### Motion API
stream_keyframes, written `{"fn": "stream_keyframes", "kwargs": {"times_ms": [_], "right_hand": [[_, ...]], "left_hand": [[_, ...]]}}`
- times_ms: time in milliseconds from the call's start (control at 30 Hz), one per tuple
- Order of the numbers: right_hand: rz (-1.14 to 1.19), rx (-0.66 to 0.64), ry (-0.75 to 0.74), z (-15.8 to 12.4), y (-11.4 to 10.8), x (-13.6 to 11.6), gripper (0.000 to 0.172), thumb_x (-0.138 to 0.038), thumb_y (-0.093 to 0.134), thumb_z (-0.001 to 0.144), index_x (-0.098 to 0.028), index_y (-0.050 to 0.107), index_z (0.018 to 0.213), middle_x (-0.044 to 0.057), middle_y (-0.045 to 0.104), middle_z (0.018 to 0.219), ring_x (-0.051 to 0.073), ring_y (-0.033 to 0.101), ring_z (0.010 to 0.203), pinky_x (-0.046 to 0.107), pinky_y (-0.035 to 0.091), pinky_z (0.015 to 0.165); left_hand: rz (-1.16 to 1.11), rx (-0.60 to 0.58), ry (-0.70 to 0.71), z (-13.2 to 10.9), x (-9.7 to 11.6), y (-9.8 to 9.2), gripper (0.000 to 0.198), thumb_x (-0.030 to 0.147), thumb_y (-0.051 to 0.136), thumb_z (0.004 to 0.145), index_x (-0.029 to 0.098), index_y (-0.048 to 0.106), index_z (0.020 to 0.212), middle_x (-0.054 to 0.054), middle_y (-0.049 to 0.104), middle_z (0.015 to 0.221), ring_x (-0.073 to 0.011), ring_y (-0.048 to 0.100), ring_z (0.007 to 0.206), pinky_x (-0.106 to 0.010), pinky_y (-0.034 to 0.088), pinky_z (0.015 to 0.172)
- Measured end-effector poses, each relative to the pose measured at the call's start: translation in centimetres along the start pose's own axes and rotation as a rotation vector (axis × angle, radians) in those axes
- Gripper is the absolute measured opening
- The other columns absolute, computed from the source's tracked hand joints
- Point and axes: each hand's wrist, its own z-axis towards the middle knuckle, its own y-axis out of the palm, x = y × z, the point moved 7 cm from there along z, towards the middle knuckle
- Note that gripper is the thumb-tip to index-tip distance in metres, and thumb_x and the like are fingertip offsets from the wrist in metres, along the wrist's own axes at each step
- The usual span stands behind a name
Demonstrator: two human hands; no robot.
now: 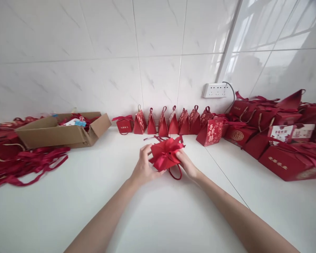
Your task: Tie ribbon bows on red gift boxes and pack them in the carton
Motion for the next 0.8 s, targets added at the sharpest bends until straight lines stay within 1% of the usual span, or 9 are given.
{"fn": "stream_keyframes", "kwargs": {"times_ms": [100, 233, 367, 433, 500, 567, 633, 700, 800], "right_hand": [[0.187, -0.071, 0.070, -0.1, 0.9, -0.4, 0.038, -0.044, 0.048, 0.087, -0.023, 0.046, 0.118, 0.005, 0.058, 0.120, 0.023, 0.055, 0.110, 0.039, 0.045, 0.095], [0.192, 0.062, 0.052, 0.1, -0.3, -0.5, 0.038, -0.040, 0.050, 0.083, -0.024, 0.045, 0.117, 0.005, 0.056, 0.119, 0.022, 0.056, 0.103, 0.036, 0.046, 0.089], [0.332, -0.138, 0.157, 0.3, 0.0, 0.1, 0.031, -0.047, 0.052, 0.077, -0.019, 0.055, 0.091, 0.003, 0.063, 0.082, 0.019, 0.059, 0.069, 0.031, 0.048, 0.064], [0.400, -0.265, 0.237, 0.0, 0.4, 0.2, 0.036, -0.052, 0.055, 0.074, -0.017, 0.056, 0.076, 0.002, 0.061, 0.067, 0.016, 0.054, 0.056, 0.028, 0.044, 0.054], [0.434, -0.323, 0.286, -0.4, 0.5, -0.1, 0.038, -0.053, 0.058, 0.072, -0.016, 0.057, 0.068, 0.001, 0.059, 0.060, 0.014, 0.052, 0.051, 0.026, 0.042, 0.050], [0.440, -0.324, 0.289, -0.5, 0.5, -0.5, 0.039, -0.054, 0.058, 0.074, -0.016, 0.057, 0.064, 0.001, 0.059, 0.059, 0.014, 0.052, 0.052, 0.026, 0.043, 0.052], [0.405, -0.283, 0.266, -0.2, 0.1, -0.9, 0.041, -0.056, 0.054, 0.078, -0.016, 0.058, 0.066, 0.001, 0.061, 0.064, 0.015, 0.055, 0.058, 0.027, 0.045, 0.058], [0.303, -0.155, 0.225, 0.4, -1.0, -1.1, 0.043, -0.058, 0.051, 0.080, -0.017, 0.061, 0.075, 0.002, 0.064, 0.075, 0.018, 0.059, 0.073, 0.029, 0.047, 0.070], [0.215, 0.118, 0.200, 0.8, -3.3, -1.1, 0.047, -0.063, 0.045, 0.082, -0.022, 0.060, 0.098, 0.005, 0.061, 0.108, 0.023, 0.055, 0.102, 0.033, 0.044, 0.084]], "left_hand": [[0.012, 0.059, -0.034, -0.1, -0.5, -0.7, 0.098, 0.045, 0.076, 0.059, 0.022, 0.018, 0.135, -0.015, 0.032, 0.126, -0.0312, 0.042, 0.119, -0.047, 0.047, 0.091], [-0.226, -0.004, -0.029, 0.4, -0.4, -0.8, 0.079, 0.068, 0.055, 0.069, 0.020, 0.033, 0.127, -0.013, 0.041, 0.121, -0.0292, 0.045, 0.114, -0.047, 0.043, 0.094], [-0.580, 0.015, -0.336, 0.6, -2.1, -1.0, 0.061, 0.068, 0.040, 0.077, 0.018, 0.050, 0.111, -0.009, 0.055, 0.100, -0.0236, 0.055, 0.094, -0.040, 0.045, 0.085], [-0.708, -0.105, -0.514, 0.3, -2.3, -0.1, 0.057, 0.063, 0.050, 0.075, 0.021, 0.050, 0.114, -0.009, 0.056, 0.108, -0.0245, 0.055, 0.100, -0.038, 0.045, 0.086], [-0.808, -0.337, -0.613, -0.2, -1.5, 1.3, 0.060, 0.057, 0.061, 0.070, 0.025, 0.049, 0.120, -0.009, 0.054, 0.119, -0.0275, 0.052, 0.109, -0.038, 0.044, 0.088], [-0.894, -0.560, -0.625, -0.8, 0.0, 2.6, 0.062, 0.053, 0.066, 0.067, 0.025, 0.051, 0.120, -0.009, 0.057, 0.118, -0.0295, 0.053, 0.109, -0.038, 0.044, 0.086], [-0.917, -0.635, -0.601, -1.1, 1.0, 3.2, 0.057, 0.047, 0.069, 0.066, 0.022, 0.055, 0.115, -0.009, 0.061, 0.112, -0.0288, 0.057, 0.102, -0.037, 0.045, 0.083], [-0.851, -0.512, -0.579, -0.8, 1.0, 3.2, 0.050, 0.041, 0.071, 0.065, 0.020, 0.057, 0.109, -0.008, 0.063, 0.107, -0.0263, 0.058, 0.097, -0.035, 0.045, 0.082], [-0.689, -0.127, -0.599, -0.6, -0.3, 2.3, 0.041, 0.034, 0.071, 0.063, 0.017, 0.058, 0.098, -0.006, 0.063, 0.097, -0.0229, 0.058, 0.092, -0.032, 0.045, 0.080]]}}
